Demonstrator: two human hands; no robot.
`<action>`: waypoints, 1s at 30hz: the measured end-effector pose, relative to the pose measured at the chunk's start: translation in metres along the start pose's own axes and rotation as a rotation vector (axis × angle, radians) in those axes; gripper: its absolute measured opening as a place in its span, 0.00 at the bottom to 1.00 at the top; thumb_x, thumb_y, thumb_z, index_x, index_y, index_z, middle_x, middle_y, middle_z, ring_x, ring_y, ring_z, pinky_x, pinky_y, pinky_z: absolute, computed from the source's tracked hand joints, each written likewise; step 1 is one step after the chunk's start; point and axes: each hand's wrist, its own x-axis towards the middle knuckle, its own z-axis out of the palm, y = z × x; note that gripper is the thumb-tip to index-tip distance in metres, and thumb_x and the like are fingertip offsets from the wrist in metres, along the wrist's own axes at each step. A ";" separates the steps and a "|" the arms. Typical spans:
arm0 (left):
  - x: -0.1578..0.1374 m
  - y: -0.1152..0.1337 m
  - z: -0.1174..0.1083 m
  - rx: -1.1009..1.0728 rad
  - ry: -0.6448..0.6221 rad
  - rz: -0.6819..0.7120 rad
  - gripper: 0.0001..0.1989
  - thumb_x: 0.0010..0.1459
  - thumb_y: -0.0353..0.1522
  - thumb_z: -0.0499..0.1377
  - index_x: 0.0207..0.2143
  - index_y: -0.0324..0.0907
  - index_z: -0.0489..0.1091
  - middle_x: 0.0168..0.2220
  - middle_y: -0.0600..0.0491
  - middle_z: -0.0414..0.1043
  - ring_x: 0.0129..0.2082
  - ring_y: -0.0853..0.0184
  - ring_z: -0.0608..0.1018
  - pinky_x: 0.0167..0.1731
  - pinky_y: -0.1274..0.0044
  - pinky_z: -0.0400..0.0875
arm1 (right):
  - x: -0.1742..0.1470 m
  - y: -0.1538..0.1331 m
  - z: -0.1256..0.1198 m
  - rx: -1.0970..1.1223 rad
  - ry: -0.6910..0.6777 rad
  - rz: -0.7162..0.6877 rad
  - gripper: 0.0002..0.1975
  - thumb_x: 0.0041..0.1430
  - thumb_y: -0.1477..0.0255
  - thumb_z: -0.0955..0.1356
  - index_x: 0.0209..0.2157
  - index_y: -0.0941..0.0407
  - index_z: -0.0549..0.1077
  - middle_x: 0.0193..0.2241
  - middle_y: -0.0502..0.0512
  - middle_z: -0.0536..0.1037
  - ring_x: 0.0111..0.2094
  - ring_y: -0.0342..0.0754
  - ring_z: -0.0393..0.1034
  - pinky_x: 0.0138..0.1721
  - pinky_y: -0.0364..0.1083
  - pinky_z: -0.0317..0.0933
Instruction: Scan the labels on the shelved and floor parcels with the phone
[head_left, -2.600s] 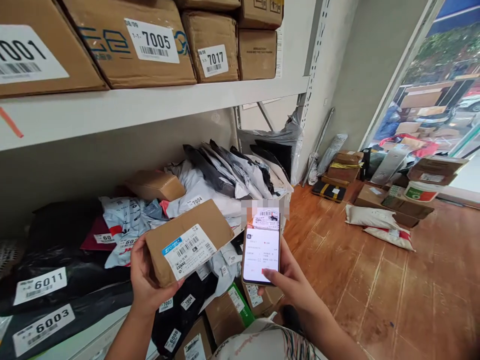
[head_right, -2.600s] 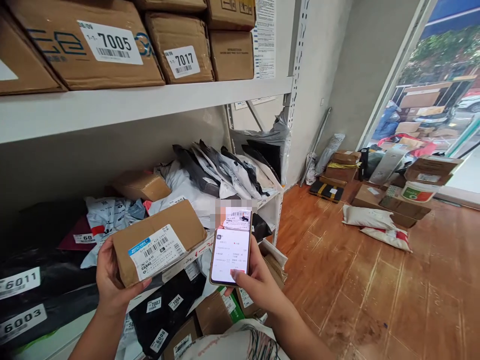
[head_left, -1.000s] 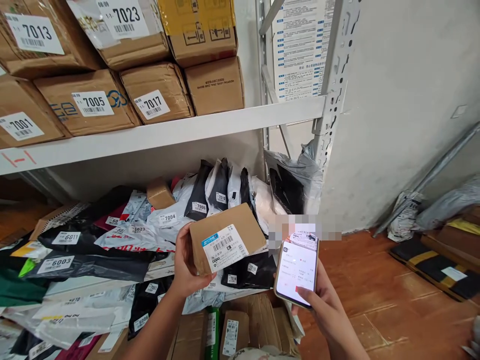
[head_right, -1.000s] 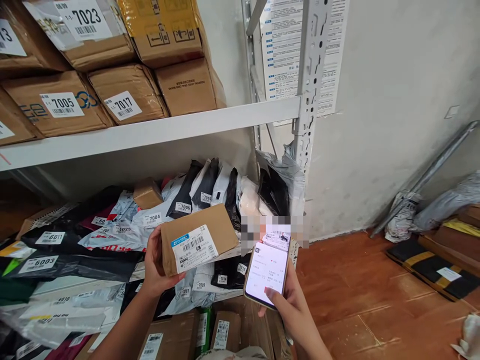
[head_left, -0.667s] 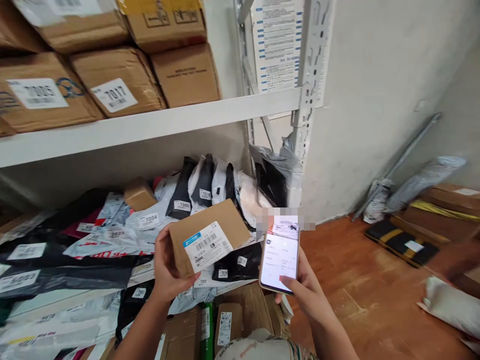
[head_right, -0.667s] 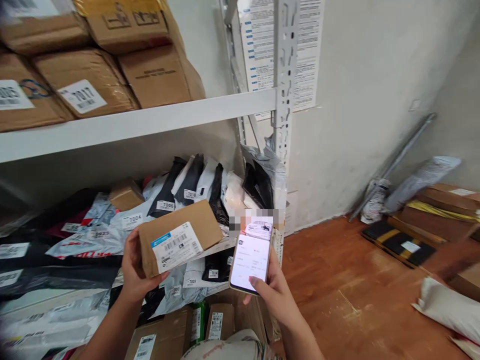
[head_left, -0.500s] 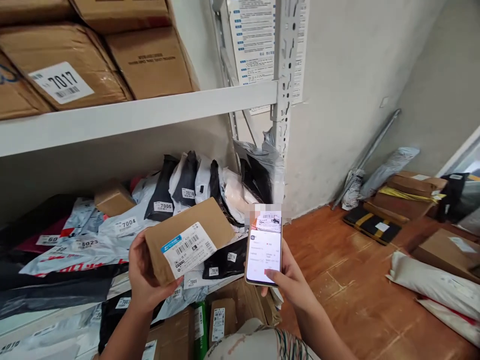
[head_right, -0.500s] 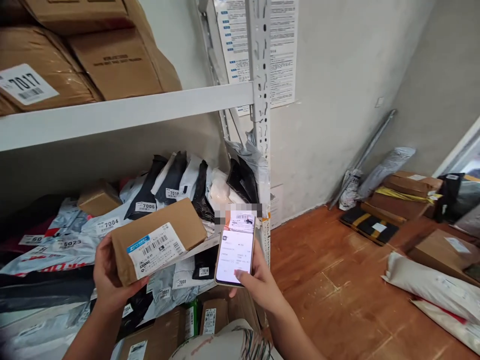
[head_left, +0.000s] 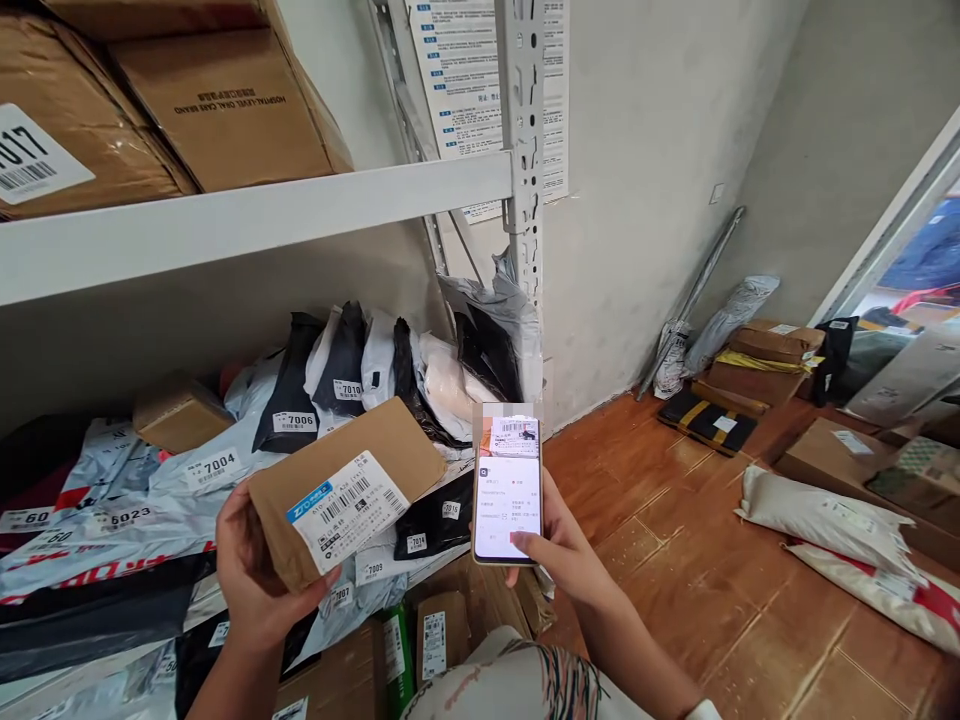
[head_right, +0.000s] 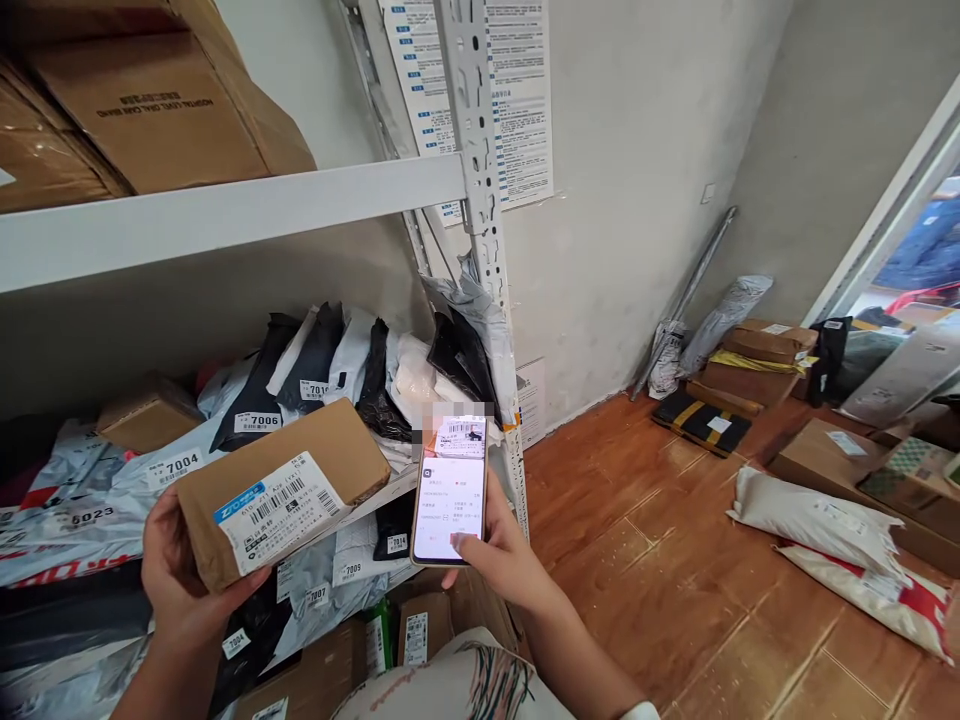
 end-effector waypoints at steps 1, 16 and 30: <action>-0.001 0.000 0.000 -0.007 0.003 -0.011 0.60 0.20 0.28 0.73 0.62 0.51 0.59 0.61 0.49 0.61 0.61 0.45 0.63 0.61 0.58 0.56 | -0.001 -0.001 0.001 0.002 0.000 0.004 0.43 0.57 0.70 0.73 0.66 0.43 0.46 0.48 0.56 0.74 0.35 0.47 0.71 0.23 0.44 0.74; -0.001 -0.003 0.000 -0.018 0.023 -0.041 0.59 0.22 0.28 0.72 0.63 0.51 0.59 0.61 0.48 0.62 0.61 0.45 0.62 0.61 0.57 0.57 | 0.001 0.001 0.002 0.014 -0.005 0.004 0.40 0.56 0.71 0.73 0.64 0.44 0.49 0.48 0.56 0.74 0.36 0.48 0.72 0.23 0.43 0.74; 0.004 -0.008 0.000 -0.010 0.045 -0.033 0.59 0.19 0.27 0.72 0.61 0.51 0.61 0.59 0.48 0.63 0.61 0.44 0.63 0.62 0.56 0.55 | 0.010 0.007 0.000 0.002 -0.008 -0.018 0.40 0.56 0.72 0.72 0.64 0.42 0.50 0.47 0.55 0.74 0.35 0.48 0.72 0.23 0.44 0.75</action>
